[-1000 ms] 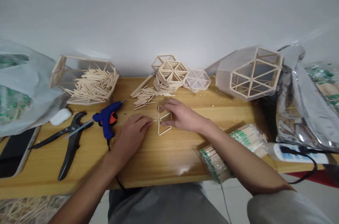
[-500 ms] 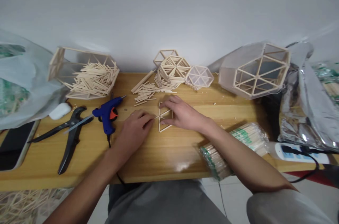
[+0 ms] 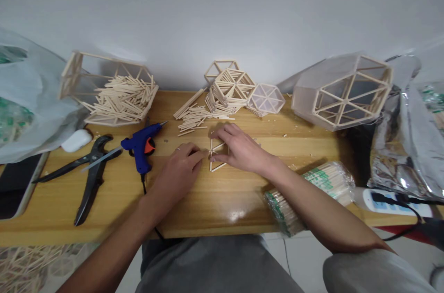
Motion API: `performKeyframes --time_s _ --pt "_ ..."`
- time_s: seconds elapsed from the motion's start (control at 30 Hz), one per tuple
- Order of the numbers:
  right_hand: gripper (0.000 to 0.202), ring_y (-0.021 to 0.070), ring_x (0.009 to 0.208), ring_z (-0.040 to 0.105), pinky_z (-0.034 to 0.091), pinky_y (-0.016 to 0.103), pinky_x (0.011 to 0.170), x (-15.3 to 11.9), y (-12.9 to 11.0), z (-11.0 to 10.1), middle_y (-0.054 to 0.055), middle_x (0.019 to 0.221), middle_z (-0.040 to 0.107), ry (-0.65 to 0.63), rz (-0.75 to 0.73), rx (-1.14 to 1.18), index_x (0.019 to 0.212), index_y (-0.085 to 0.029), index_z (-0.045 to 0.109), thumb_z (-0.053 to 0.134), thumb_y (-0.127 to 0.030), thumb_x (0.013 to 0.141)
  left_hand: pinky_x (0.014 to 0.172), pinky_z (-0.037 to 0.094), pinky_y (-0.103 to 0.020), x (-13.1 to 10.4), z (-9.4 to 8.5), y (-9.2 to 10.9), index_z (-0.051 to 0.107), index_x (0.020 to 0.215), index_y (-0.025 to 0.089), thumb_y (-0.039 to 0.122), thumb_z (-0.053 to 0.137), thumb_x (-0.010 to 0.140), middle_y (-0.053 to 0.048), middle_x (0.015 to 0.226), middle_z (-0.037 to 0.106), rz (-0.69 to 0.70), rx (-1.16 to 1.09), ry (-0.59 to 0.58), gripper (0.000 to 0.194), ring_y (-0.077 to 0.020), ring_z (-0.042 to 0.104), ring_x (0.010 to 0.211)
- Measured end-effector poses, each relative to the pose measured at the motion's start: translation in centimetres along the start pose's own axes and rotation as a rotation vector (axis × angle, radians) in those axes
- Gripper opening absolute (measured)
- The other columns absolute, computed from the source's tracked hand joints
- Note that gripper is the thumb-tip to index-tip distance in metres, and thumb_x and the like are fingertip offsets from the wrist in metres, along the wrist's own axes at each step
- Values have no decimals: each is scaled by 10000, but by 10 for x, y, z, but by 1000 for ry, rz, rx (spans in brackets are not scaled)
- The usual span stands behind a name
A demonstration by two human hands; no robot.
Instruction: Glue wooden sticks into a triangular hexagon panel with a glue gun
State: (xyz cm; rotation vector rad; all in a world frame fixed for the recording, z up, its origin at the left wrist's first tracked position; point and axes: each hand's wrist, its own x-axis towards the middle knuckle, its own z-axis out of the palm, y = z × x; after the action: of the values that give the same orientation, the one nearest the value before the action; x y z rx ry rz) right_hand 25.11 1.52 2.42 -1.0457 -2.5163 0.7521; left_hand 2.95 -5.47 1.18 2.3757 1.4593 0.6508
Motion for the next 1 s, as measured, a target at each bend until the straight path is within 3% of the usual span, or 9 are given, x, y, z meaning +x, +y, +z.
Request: performKeyframes --time_s 1.0 --pt "476 330 1167 575 509 495 1024 0 -1 -1 148 1224 640 2 -7 10 1222 -184 621 863 -362 853 844 580 -360 -4 4 -1 769 1146 236 124 534 1003 -74 1026 735 -4 -15 35 297 -214 683 950"
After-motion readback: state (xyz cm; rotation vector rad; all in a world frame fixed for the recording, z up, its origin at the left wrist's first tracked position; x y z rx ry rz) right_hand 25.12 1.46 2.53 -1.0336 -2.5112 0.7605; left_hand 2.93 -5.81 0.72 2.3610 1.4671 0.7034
